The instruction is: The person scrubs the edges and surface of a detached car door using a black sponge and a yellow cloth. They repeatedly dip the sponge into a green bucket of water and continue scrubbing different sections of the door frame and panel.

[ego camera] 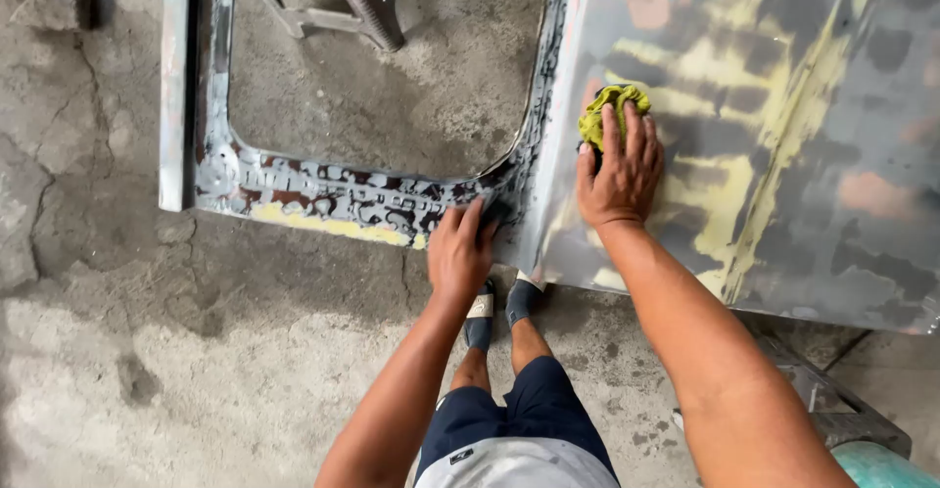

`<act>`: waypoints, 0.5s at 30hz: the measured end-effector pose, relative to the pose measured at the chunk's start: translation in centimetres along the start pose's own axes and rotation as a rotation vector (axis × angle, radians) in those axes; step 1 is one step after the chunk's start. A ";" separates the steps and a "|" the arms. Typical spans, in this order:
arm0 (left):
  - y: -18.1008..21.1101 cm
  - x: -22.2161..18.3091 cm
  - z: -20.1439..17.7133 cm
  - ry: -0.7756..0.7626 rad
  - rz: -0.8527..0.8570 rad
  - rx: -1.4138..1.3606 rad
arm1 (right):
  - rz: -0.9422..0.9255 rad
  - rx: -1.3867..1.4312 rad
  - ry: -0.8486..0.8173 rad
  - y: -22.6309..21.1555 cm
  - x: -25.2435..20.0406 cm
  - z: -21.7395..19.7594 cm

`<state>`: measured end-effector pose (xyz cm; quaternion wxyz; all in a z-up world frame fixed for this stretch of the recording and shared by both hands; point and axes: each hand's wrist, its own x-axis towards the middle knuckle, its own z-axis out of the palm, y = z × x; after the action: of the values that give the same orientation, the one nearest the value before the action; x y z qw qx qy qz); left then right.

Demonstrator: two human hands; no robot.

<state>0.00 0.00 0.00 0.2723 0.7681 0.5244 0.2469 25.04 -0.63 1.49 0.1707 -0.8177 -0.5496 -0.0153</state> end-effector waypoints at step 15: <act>0.8 -6.3 2.0 0.011 -0.054 0.026 | 0.002 -0.007 -0.020 0.3 0.1 0.2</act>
<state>-0.19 -6.43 -1.56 0.2658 0.7557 0.5497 0.2369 25.28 -0.53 1.22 0.1622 -0.8190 -0.5503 -0.0086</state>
